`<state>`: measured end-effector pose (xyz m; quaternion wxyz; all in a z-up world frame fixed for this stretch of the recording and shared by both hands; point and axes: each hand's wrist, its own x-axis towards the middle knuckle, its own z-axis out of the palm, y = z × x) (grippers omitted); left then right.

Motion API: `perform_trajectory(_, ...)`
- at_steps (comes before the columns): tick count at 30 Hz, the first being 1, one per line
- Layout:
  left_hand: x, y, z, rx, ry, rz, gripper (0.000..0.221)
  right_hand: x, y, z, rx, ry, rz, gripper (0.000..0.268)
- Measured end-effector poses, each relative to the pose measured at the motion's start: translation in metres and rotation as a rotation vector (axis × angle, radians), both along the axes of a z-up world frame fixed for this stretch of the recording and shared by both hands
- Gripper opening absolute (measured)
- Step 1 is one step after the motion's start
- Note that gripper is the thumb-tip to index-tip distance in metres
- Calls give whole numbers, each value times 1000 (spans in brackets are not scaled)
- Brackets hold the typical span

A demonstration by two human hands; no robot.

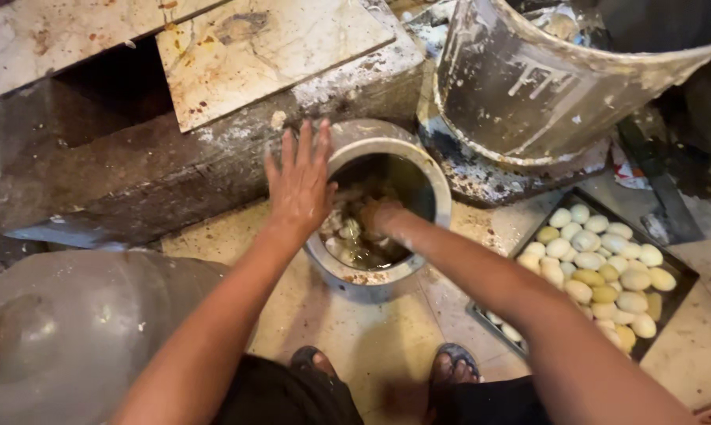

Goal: The person peels boiled eggs by hand and places them into a large pot containing liquid.

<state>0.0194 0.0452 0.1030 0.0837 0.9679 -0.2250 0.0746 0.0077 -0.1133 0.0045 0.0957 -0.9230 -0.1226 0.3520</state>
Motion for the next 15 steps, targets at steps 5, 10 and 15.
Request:
perform_trajectory(5,-8,12,-58,-596,229,161,75,2,36,-69,38,53,-301,113)
perform_trajectory(10,-11,9,-92,-753,134,142,51,9,36,-93,426,142,-510,89)
perform_trajectory(15,-9,10,-82,-675,205,215,52,28,23,-84,472,452,-281,75)
